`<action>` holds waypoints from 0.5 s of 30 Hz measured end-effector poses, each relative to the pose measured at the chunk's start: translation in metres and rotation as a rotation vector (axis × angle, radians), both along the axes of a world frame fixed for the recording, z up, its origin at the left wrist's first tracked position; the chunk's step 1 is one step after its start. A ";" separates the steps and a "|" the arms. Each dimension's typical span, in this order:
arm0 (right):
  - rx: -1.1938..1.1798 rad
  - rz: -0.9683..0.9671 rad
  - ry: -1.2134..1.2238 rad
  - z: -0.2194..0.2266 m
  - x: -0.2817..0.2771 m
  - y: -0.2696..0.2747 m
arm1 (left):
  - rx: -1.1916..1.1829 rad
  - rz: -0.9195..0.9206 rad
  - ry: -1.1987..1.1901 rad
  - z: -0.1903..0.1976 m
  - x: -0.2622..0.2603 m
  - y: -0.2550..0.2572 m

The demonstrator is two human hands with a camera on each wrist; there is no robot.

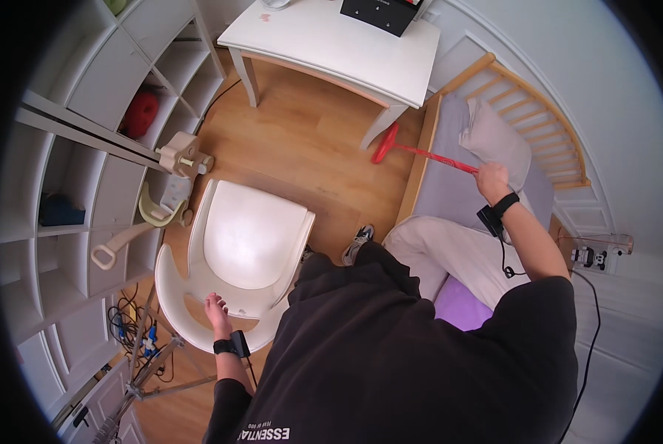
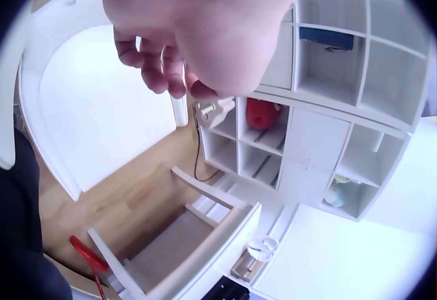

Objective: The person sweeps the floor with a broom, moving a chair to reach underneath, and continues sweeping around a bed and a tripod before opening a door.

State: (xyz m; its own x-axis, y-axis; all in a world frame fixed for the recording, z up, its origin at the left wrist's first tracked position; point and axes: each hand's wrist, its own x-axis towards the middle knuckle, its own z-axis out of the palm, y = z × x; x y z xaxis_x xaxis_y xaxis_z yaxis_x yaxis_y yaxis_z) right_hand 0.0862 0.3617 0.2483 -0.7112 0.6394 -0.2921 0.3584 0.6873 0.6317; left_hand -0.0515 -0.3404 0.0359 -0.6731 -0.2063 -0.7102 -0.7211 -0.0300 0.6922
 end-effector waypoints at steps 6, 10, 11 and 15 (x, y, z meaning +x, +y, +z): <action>-0.258 -0.112 -0.014 -0.007 0.061 -0.030 | -0.295 -0.191 0.240 -0.039 -0.009 -0.034; -0.549 -0.309 -0.032 -0.053 0.137 -0.019 | -0.805 -0.245 0.307 -0.026 0.022 -0.041; -0.675 -0.509 -0.070 -0.052 0.146 -0.023 | -1.114 -0.286 0.275 -0.014 0.037 -0.040; -0.892 -0.741 0.056 -0.062 0.211 -0.036 | -1.224 -0.075 -0.062 0.025 0.093 -0.015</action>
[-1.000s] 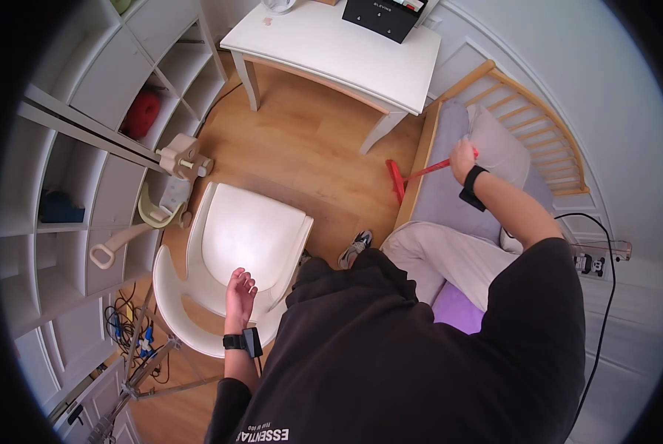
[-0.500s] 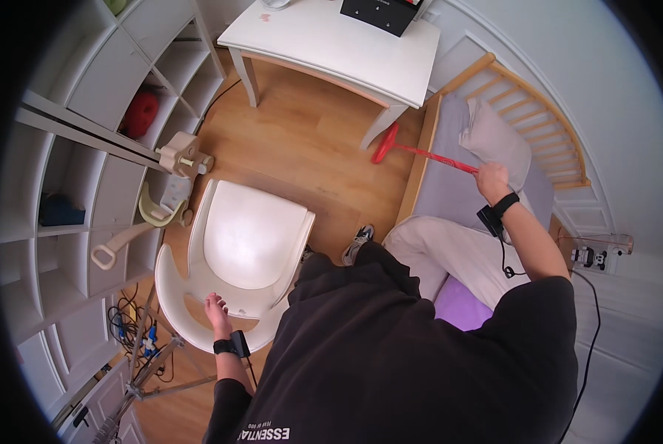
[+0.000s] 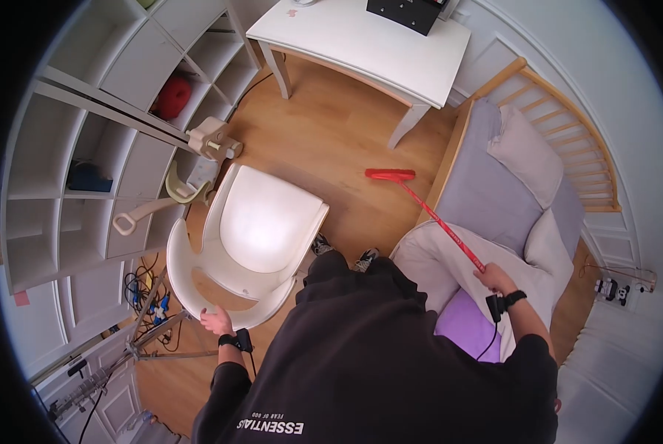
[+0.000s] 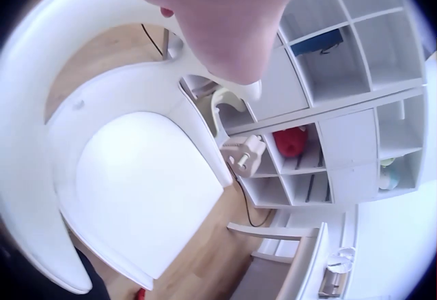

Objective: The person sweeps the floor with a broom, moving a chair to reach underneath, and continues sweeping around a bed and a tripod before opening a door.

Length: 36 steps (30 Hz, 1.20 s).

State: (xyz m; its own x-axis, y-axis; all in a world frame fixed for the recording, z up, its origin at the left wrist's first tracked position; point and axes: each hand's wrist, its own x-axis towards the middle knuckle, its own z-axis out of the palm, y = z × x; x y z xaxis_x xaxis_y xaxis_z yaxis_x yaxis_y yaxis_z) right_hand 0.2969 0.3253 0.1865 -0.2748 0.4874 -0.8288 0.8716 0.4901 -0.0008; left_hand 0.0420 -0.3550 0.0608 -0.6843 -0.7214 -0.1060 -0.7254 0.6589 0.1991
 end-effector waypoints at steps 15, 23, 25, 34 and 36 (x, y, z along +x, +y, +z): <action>-0.104 -0.326 0.157 -0.047 0.062 -0.081 | 0.412 0.380 0.172 -0.028 0.004 -0.061; -0.022 -0.209 0.160 -0.048 0.026 -0.146 | 1.304 0.548 0.221 -0.104 -0.007 -0.155; 0.011 -0.232 0.133 -0.042 0.014 -0.163 | 1.321 0.545 0.164 -0.081 -0.007 -0.146; 0.022 -0.312 0.131 -0.051 0.008 -0.180 | 1.477 0.494 0.197 -0.103 -0.039 -0.128; -0.002 -0.348 0.140 -0.051 0.007 -0.180 | 1.453 0.491 0.141 -0.094 -0.060 -0.104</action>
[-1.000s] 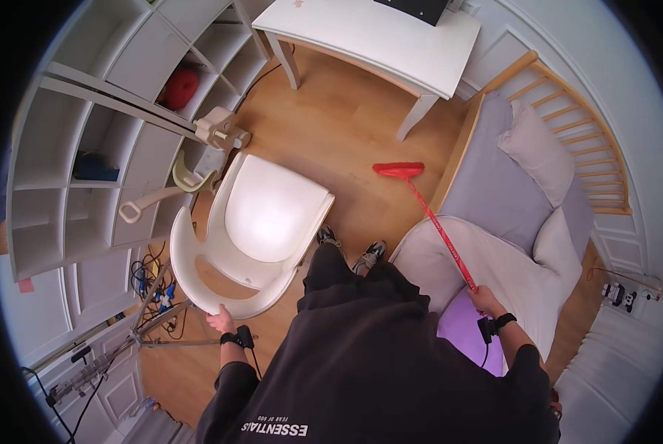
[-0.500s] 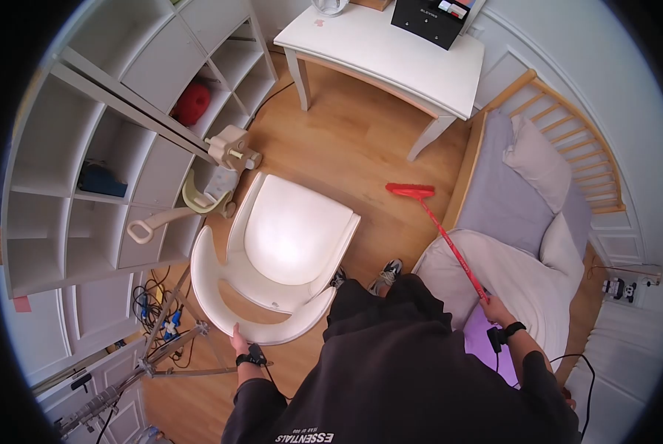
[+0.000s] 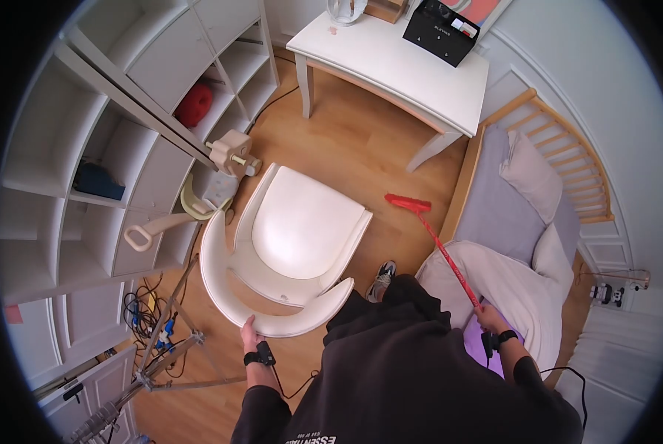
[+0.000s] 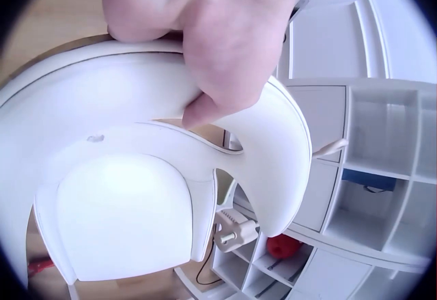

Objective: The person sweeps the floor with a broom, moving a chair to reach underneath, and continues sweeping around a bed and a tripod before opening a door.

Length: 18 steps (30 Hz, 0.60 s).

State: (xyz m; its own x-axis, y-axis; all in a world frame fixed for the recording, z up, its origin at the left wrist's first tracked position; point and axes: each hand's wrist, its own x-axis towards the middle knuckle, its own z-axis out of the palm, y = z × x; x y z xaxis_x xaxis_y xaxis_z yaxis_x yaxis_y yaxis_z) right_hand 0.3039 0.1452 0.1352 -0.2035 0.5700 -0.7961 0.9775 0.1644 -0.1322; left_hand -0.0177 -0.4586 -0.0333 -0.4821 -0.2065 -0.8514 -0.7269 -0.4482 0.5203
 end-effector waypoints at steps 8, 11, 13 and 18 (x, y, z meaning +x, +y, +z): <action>-0.076 -0.193 -0.031 0.021 -0.016 -0.004 | 0.124 -0.062 0.096 0.004 -0.090 0.108; -0.085 -0.228 0.011 0.014 -0.003 0.002 | 0.137 -0.089 0.124 -0.001 -0.128 0.151; -0.115 -0.242 0.019 0.010 0.008 0.011 | 0.125 -0.117 0.117 0.000 -0.154 0.184; -0.199 -0.380 0.044 0.014 0.011 0.027 | 0.183 -0.139 0.121 -0.009 -0.209 0.270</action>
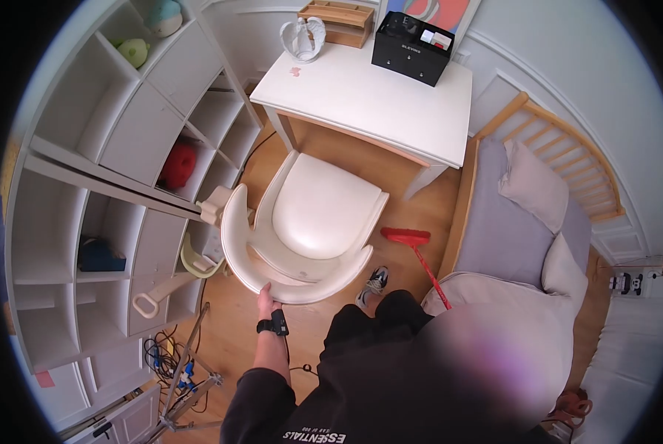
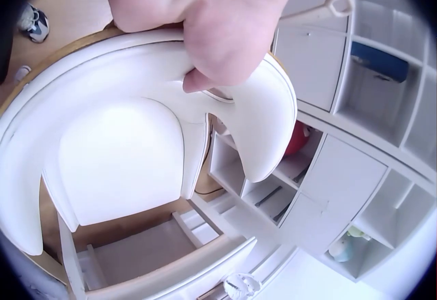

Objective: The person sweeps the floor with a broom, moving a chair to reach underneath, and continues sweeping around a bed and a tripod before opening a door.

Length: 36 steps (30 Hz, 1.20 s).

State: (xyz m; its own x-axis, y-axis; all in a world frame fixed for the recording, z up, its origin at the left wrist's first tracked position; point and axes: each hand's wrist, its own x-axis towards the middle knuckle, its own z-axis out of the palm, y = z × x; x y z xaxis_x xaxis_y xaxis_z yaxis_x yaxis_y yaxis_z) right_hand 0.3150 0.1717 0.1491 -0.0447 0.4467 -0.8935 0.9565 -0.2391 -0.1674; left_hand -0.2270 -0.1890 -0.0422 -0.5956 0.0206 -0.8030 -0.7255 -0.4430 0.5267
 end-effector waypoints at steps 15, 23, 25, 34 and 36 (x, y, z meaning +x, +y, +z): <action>0.297 0.225 -0.081 0.000 -0.045 -0.041 | 0.167 -0.068 0.124 -0.012 -0.064 0.186; 0.382 -0.055 -0.133 -0.033 -0.062 -0.200 | 0.165 -1.038 -0.296 0.031 -0.094 0.131; 0.360 -0.126 -0.135 -0.047 -0.072 -0.240 | 0.093 -1.236 -0.309 0.043 -0.102 0.108; 0.333 -0.493 -0.012 -0.130 -0.147 -0.476 | -0.338 -1.587 -0.248 0.024 -0.202 0.044; 0.317 -0.522 -0.015 -0.146 -0.156 -0.485 | -0.407 -1.537 -0.219 0.035 -0.217 0.043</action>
